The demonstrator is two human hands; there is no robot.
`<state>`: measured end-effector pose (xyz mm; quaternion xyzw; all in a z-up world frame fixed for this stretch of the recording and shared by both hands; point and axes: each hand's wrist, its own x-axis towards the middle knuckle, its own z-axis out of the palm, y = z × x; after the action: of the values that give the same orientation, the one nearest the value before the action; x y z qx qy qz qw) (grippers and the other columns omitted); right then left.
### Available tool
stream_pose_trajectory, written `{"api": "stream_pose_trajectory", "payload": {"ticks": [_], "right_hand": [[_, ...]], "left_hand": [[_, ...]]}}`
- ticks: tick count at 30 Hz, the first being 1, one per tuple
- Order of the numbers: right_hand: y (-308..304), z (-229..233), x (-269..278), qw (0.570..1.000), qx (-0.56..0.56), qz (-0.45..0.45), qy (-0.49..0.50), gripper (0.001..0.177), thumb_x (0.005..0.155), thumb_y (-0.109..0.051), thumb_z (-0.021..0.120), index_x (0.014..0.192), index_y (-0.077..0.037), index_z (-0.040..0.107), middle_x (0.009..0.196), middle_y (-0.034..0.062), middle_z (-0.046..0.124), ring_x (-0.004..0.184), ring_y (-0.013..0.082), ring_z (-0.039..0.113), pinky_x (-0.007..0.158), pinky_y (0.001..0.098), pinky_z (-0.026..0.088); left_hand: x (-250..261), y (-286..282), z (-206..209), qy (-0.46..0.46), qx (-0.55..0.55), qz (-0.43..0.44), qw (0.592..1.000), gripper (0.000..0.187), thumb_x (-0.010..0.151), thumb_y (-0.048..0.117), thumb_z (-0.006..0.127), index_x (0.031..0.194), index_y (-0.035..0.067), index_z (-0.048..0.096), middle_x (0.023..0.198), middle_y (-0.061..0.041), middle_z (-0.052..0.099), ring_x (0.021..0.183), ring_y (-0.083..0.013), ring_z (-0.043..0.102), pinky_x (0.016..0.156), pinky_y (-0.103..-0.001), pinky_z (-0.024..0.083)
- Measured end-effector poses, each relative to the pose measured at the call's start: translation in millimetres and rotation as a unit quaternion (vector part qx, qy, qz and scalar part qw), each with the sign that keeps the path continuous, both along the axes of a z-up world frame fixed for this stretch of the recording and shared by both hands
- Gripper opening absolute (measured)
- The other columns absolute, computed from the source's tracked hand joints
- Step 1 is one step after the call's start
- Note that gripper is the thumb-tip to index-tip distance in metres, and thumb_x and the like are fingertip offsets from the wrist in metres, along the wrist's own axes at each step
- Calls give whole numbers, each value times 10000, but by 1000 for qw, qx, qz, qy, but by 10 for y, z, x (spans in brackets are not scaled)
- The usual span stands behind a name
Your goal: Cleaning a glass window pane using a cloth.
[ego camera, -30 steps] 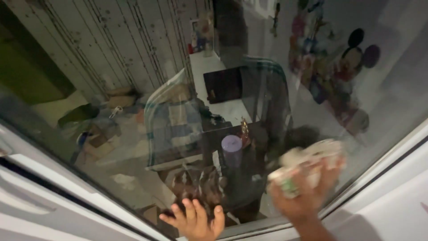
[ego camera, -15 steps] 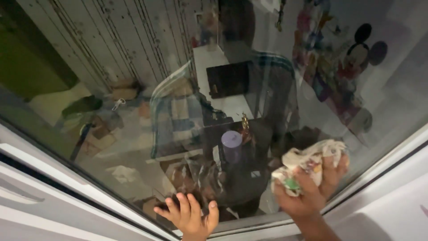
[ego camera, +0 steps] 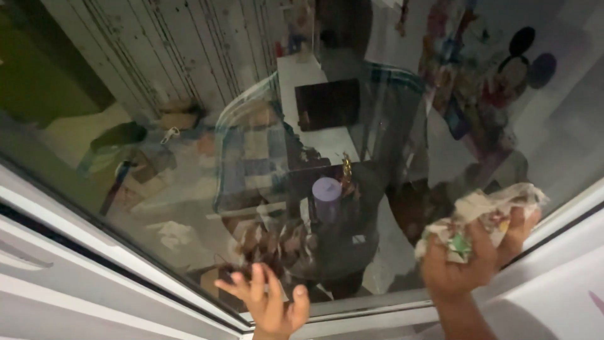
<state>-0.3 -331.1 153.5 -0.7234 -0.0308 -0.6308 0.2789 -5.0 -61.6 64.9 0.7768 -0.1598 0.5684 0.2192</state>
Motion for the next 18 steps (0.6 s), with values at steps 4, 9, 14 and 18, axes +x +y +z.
{"api": "stream_pose_trajectory", "payload": {"ticks": [4,9,14,18], "right_hand": [[-44,-409,69,992,-126,-24,-2,510,923,-185,673,1388,-175,463,1692,142,235,1609,490,161,1341,806,154],[-207,-971,2,983,-182,5,25,372,780,-419,776,1071,-202,696,1451,177,401,1396,471,369,1160,791,314],[-506,-118,4,991,-116,-65,11,518,845,-25,659,1323,-55,461,1643,229,283,1578,511,217,1321,796,191],[-387,157,68,997,-67,-27,1,507,786,112,611,1274,1,528,1684,208,218,1615,469,300,1374,707,375]], "left_hand": [[50,-291,247,-19,9,-46,999,492,976,359,573,1443,206,556,1630,-113,347,1594,-364,171,1288,-723,-30],[133,-371,230,24,60,54,996,695,925,441,622,1531,137,470,1690,-136,218,1603,-364,48,1220,-775,-78],[133,-321,153,20,73,51,996,740,925,439,631,1568,138,420,1698,-123,211,1610,-347,41,1226,-756,-87],[162,-302,97,11,74,67,995,705,950,456,607,1566,166,421,1691,-108,238,1609,-349,69,1240,-759,-50]]}}
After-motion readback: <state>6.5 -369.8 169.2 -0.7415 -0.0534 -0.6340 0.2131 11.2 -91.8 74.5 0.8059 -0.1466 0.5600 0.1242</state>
